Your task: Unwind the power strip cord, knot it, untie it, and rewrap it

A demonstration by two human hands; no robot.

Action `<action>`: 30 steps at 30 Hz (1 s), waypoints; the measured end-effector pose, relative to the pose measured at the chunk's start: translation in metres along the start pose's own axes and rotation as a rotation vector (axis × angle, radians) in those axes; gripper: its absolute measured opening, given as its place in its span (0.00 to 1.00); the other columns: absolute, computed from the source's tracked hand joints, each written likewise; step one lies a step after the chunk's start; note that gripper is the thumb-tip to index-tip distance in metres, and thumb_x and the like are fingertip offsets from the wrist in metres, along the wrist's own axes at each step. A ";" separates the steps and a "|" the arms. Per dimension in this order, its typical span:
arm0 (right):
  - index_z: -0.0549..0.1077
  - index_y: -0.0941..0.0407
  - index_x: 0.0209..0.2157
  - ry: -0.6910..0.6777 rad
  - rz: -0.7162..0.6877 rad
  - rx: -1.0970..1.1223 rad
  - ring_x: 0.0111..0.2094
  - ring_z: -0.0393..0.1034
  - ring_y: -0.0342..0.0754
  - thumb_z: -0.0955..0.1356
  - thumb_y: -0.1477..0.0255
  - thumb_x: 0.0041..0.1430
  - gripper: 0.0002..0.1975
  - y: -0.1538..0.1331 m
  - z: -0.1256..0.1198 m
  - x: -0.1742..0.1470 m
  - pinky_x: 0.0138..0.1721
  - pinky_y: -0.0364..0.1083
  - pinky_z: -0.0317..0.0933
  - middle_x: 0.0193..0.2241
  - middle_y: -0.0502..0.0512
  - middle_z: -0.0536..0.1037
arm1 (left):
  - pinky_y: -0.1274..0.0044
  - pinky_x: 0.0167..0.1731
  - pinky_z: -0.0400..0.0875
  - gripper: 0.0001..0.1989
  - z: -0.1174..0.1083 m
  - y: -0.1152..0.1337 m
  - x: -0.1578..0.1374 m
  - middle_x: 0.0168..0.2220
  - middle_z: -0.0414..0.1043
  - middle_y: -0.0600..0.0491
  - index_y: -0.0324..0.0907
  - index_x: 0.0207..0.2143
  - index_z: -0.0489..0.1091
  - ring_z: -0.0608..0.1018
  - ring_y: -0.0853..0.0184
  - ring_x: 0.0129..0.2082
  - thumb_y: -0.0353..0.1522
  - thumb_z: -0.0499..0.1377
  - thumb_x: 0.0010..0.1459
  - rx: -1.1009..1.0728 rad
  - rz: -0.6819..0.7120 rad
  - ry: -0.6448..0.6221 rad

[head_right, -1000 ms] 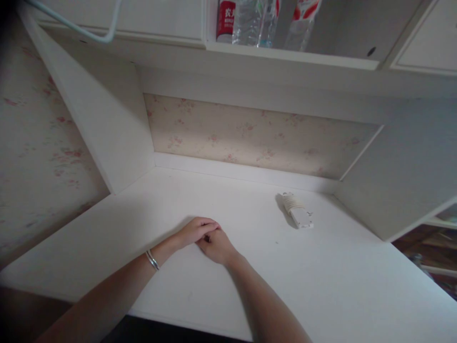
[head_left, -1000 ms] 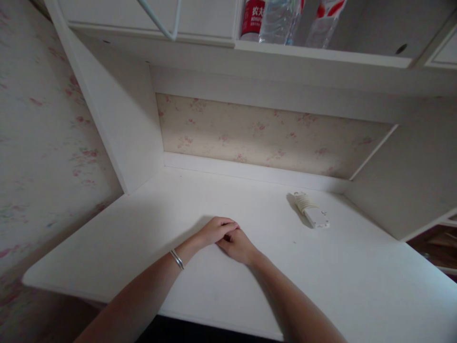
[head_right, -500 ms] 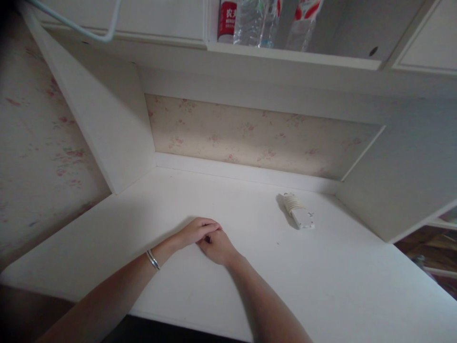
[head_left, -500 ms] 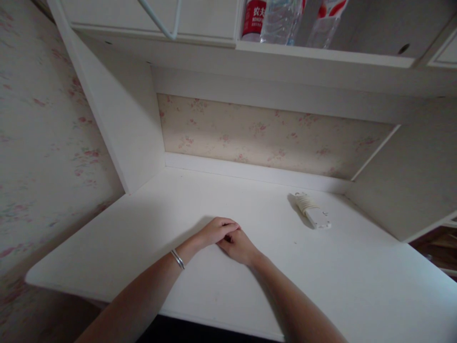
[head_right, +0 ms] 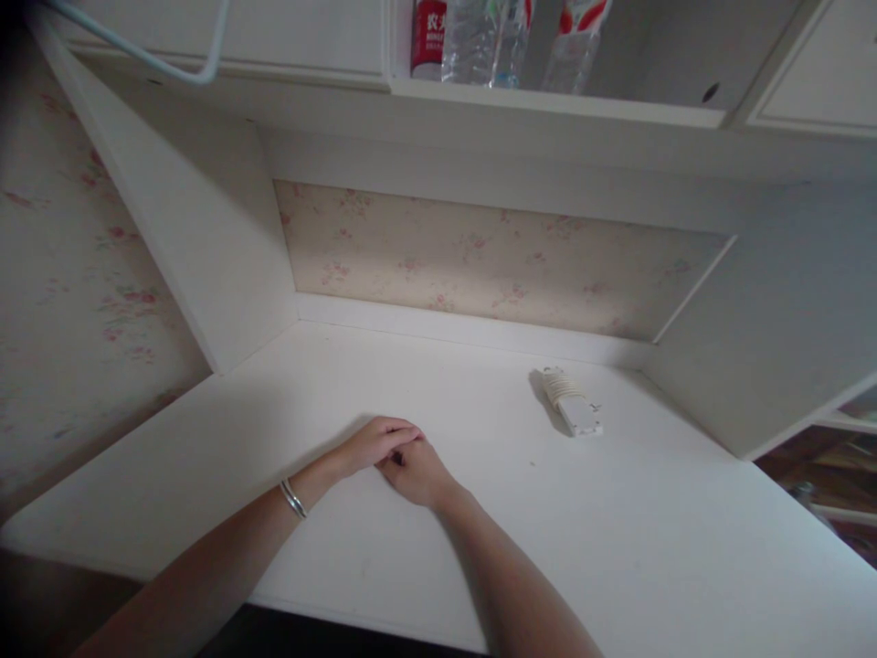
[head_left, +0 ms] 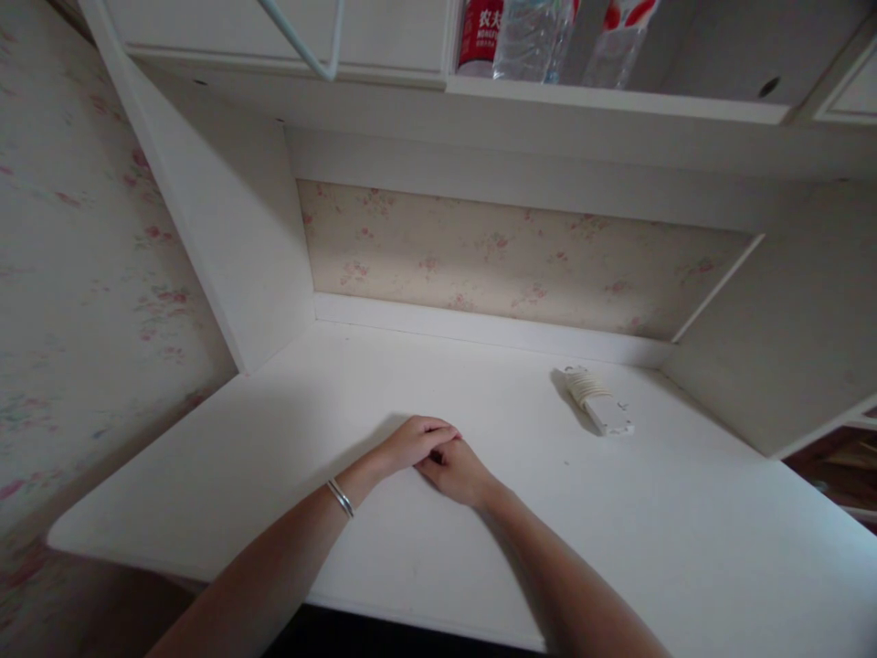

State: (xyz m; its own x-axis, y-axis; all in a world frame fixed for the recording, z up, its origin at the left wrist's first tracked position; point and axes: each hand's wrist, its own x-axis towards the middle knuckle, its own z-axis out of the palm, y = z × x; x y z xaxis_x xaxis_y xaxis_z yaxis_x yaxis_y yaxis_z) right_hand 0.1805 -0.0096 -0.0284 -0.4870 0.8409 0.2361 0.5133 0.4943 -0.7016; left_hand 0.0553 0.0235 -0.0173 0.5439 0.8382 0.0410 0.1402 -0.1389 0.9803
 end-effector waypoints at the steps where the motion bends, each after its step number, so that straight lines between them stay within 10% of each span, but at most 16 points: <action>1: 0.74 0.59 0.31 -0.001 -0.001 0.000 0.30 0.69 0.45 0.64 0.73 0.56 0.08 0.000 0.000 0.000 0.30 0.42 0.60 0.29 0.53 0.77 | 0.74 0.41 0.65 0.16 0.000 -0.001 0.000 0.37 0.77 0.50 0.38 0.35 0.76 0.74 0.63 0.39 0.40 0.55 0.53 -0.002 0.002 -0.002; 30: 0.74 0.59 0.31 0.010 -0.016 -0.009 0.31 0.69 0.45 0.64 0.73 0.56 0.07 -0.001 -0.001 0.000 0.31 0.42 0.60 0.30 0.53 0.77 | 0.75 0.39 0.66 0.16 -0.001 0.000 0.000 0.36 0.77 0.50 0.39 0.35 0.76 0.74 0.63 0.38 0.40 0.54 0.54 0.028 -0.004 -0.008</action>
State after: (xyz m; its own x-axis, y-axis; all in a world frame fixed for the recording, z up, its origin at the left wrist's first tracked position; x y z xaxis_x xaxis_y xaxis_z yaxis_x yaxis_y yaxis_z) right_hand 0.1805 -0.0100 -0.0270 -0.4884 0.8350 0.2536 0.5122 0.5096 -0.6914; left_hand 0.0550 0.0241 -0.0169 0.5498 0.8345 0.0354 0.1655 -0.1504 0.9747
